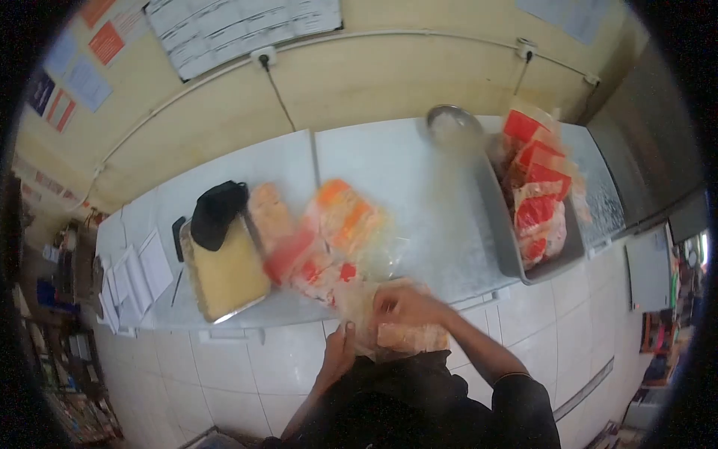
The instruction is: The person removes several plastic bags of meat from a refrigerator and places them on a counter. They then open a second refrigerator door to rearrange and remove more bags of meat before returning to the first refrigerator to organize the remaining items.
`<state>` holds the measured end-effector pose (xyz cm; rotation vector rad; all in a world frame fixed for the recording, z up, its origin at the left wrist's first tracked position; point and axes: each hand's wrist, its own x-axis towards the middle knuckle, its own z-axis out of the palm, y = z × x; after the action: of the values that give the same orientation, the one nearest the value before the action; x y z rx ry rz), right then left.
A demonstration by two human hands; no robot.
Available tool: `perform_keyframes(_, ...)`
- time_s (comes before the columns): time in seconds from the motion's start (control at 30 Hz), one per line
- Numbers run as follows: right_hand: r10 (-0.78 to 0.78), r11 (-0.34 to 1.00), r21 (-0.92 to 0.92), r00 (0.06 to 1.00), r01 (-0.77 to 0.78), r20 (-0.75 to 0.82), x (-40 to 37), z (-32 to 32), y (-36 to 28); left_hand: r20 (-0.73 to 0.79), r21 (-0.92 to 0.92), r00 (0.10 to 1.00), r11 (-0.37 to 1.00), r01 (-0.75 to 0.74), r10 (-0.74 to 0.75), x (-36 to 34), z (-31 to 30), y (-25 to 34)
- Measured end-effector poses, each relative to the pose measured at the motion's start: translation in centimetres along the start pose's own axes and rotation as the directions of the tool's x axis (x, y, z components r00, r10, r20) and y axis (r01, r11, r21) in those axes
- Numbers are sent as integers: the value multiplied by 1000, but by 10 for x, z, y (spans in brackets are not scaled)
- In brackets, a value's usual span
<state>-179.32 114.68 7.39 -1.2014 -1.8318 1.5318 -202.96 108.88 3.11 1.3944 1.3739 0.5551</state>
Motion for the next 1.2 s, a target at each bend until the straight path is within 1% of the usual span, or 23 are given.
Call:
perform_keyframes(0.03, -37, 999, -2, 992, 37, -124, 16, -16, 19, -27, -16, 1000, 1000, -12, 12, -3, 1, -3)
perform_keyframes(0.07, 99, 995, 14, 966, -99, -238, 34, -34, 26, -42, -19, 999, 1000, -9, 8, -7, -1, -3)
perform_keyframes(0.1, 98, 995, 8, 906, -104, -411, 57, -46, 50, -33, -24, 999, 1000, -15, 14, -11, -2, -1)
perform_keyframes(0.13, 54, 989, -91, 863, -115, -503, 77, -58, 62, -23, -30, 999, 999, -24, 23, -13, -3, 2)
perform_keyframes(0.17, 55, 954, -215, 823, -211, -565, 95, -65, 77, -34, -34, 999, 999, -28, 27, -15, -3, 4)
perform_keyframes(0.2, 43, 954, -224, 829, -201, -558, 110, -67, 93, -12, -54, 1000, 998, -11, 11, -16, -4, 6)
perform_keyframes(0.27, 217, 658, -413, 684, -629, -696, 133, -61, 117, -4, -71, 1000, 997, 12, -12, -24, -5, 9)
perform_keyframes(0.3, 210, 667, -418, 693, -617, -690, 134, -52, 121, -21, -32, 1000, 999, -12, 11, -27, -4, 11)
perform_keyframes(0.37, -49, 536, -523, 594, -663, -803, 127, -37, 131, -59, 5, 998, 999, -37, 37, -26, -5, 8)
perform_keyframes(0.4, -58, 538, -537, 607, -650, -793, 129, -44, 133, -51, -30, 997, 998, -53, 52, -25, -3, 0)
perform_keyframes(0.43, 346, 745, -221, 648, -630, -678, 126, -51, 137, -40, -68, 997, 996, -66, 63, -26, -2, -3)
perform_keyframes(0.47, 643, 754, 155, 670, -638, -371, 122, -57, 142, -52, -75, 997, 995, -58, 54, -26, -1, -6)
perform_keyframes(0.5, 642, 755, 144, 675, -640, -363, 117, -62, 146, -33, -52, 998, 998, -46, 45, -25, -1, -5)
perform_keyframes(0.57, 452, 870, 444, 706, -214, -545, 111, -72, 150, -23, -32, 999, 999, -31, 30, -23, -2, -2)
perform_keyframes(0.63, 180, 982, 165, 739, -94, -649, 105, -90, 125, -46, -10, 995, 996, -93, 93, -21, -2, 2)
perform_keyframes(0.7, 61, 990, 139, 754, 40, -654, 90, -108, 74, -44, -14, 994, 995, -102, 101, -16, 1, 1)
perform_keyframes(0.8, -14, 994, 79, 786, 80, -618, 57, -115, -15, -38, -27, 992, 992, -120, 119, -10, 5, 4)
perform_keyframes(0.87, -111, 981, -191, 861, 16, -497, 37, -110, -55, -38, -37, 991, 990, -133, 132, -6, 5, 13)
perform_keyframes(1.0, 20, 991, -109, 914, -70, -406, -1, -92, -86, -129, 2, 960, 968, -252, 250, 9, 12, 17)
perform_keyframes(1.07, 181, 975, -54, 908, -217, -379, -15, -79, -89, -145, 33, 944, 955, -296, 297, 16, 14, 20)
perform_keyframes(1.1, 239, 969, 38, 878, -245, -416, -19, -70, -84, -79, 58, 969, 971, -232, 236, 18, 11, 28)
perform_keyframes(1.13, 247, 967, 42, 875, -253, -416, -22, -63, -73, -13, 89, 985, 982, -169, 171, 20, 8, 36)
perform_keyframes(1.2, 305, 947, 235, 836, -218, -455, -23, -50, -45, 38, 44, 972, 972, -232, 230, 22, 7, 51)
